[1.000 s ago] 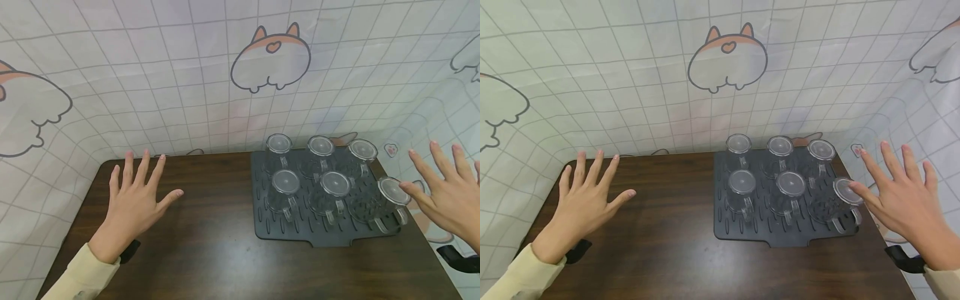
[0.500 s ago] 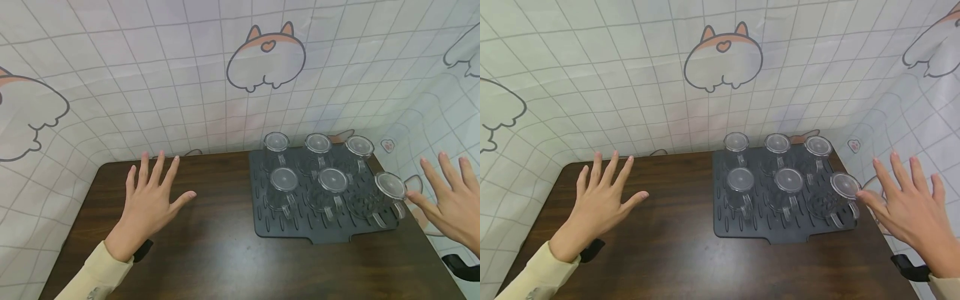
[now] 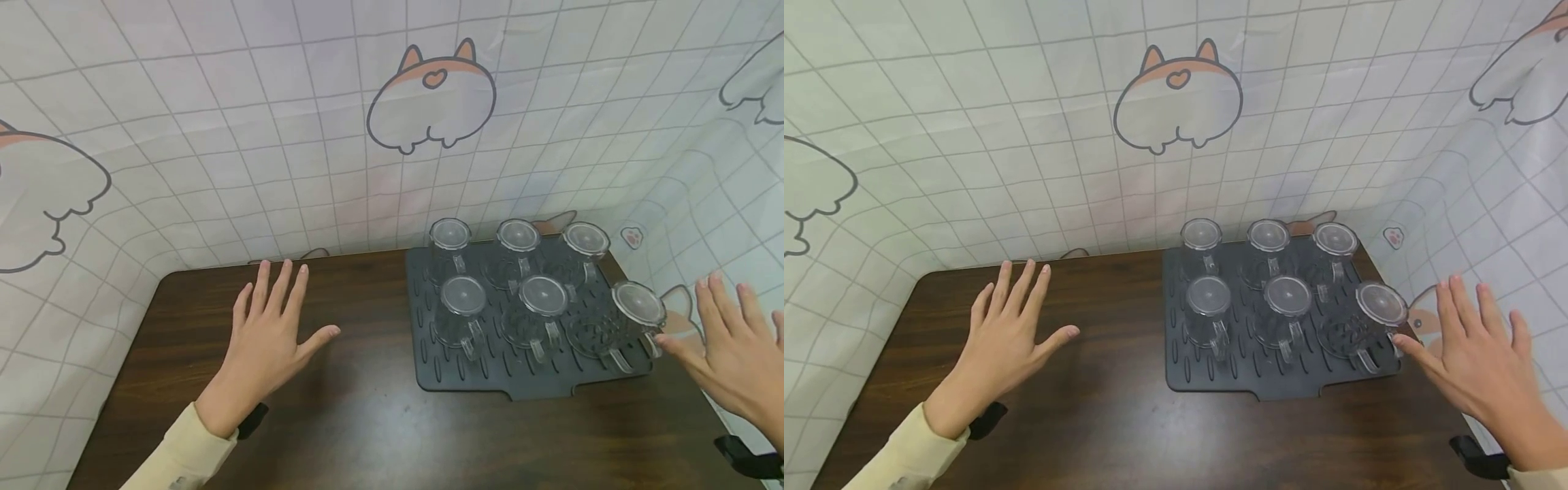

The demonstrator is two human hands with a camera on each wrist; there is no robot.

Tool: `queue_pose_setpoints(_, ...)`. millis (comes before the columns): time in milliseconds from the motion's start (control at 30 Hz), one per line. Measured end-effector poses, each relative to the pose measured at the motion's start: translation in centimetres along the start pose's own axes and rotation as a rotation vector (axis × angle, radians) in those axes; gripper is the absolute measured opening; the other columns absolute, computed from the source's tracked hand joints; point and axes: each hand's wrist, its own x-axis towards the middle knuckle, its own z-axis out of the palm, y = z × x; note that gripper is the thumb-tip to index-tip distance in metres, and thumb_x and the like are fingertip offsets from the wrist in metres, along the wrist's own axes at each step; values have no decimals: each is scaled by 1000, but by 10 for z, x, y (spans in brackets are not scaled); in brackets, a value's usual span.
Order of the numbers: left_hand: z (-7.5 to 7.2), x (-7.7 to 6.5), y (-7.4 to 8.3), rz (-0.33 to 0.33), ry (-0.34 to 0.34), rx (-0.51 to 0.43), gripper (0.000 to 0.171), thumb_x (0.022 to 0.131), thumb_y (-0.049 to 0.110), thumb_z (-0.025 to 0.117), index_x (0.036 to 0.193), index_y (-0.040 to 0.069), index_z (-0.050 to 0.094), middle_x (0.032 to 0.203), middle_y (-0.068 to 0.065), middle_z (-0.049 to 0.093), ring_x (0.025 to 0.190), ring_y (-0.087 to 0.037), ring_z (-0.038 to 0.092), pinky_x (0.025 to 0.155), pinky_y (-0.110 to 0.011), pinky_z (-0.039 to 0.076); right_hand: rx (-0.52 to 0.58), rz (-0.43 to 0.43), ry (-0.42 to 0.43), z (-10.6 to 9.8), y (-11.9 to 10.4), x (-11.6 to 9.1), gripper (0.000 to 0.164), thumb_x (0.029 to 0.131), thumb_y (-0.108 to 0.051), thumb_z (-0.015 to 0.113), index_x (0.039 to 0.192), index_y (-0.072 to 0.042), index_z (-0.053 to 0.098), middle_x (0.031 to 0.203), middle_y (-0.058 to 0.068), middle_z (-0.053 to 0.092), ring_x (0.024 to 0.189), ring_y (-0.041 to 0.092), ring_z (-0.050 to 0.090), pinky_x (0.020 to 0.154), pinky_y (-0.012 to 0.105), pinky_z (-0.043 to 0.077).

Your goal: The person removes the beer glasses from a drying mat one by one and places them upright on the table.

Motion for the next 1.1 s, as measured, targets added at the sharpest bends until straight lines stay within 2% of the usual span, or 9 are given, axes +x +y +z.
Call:
queue_pose_setpoints(300,12,-1,13,22,-27,-8,105,93,78,51,168,23,2,176,-10,12,165,-36,0,128,-64,10,-13,12,-45,23,5,-10,104,100,-67,47,164,-3,-3,170,24,-7,159,46,-18,122,75,-14)
queue_pose_setpoints(433,19,-3,20,29,-26,-23,106,93,77,53,168,21,4,176,-10,14,165,-37,2,128,-64,11,-25,0,-73,35,4,-13,103,100,-67,49,165,-5,-3,171,21,-8,160,45,-15,122,75,-13)
queue_pose_setpoints(533,27,-4,25,50,14,-47,105,93,75,56,168,16,10,174,-12,20,164,-39,8,126,-63,17,-12,-20,-75,43,3,-15,103,100,-65,50,164,-4,-3,171,20,-10,160,44,-14,122,73,-14)
queue_pose_setpoints(733,45,-5,32,122,150,-90,102,93,69,61,164,7,23,168,-16,35,161,-41,21,120,-64,32,20,-43,-91,61,-2,-19,104,101,-63,50,163,4,0,170,24,-11,159,46,-15,122,72,-18)
queue_pose_setpoints(833,52,-5,37,154,205,-113,99,94,70,58,163,6,28,164,-16,41,158,-42,27,116,-65,37,31,-49,-102,68,-3,-20,103,102,-62,50,163,1,-2,170,22,-16,159,44,-19,121,73,-20)
queue_pose_setpoints(900,56,-5,39,170,233,-130,97,95,71,55,161,5,31,162,-17,44,156,-43,32,114,-66,39,38,-52,-105,72,-4,-22,101,102,-61,50,164,-2,-1,171,22,-15,159,45,-17,121,74,-19)
queue_pose_setpoints(967,60,-5,43,178,246,-159,94,96,71,53,160,4,34,159,-18,47,154,-43,36,113,-66,41,37,-47,-117,76,-5,-23,98,102,-61,50,164,-1,4,170,24,-11,158,47,-16,121,72,-21)
queue_pose_setpoints(1100,69,-6,49,182,257,-266,87,98,64,58,155,1,40,153,-20,53,149,-43,43,112,-67,42,28,-39,-164,84,-5,-24,97,102,-63,48,158,12,21,168,33,-1,157,51,-13,120,73,-21)
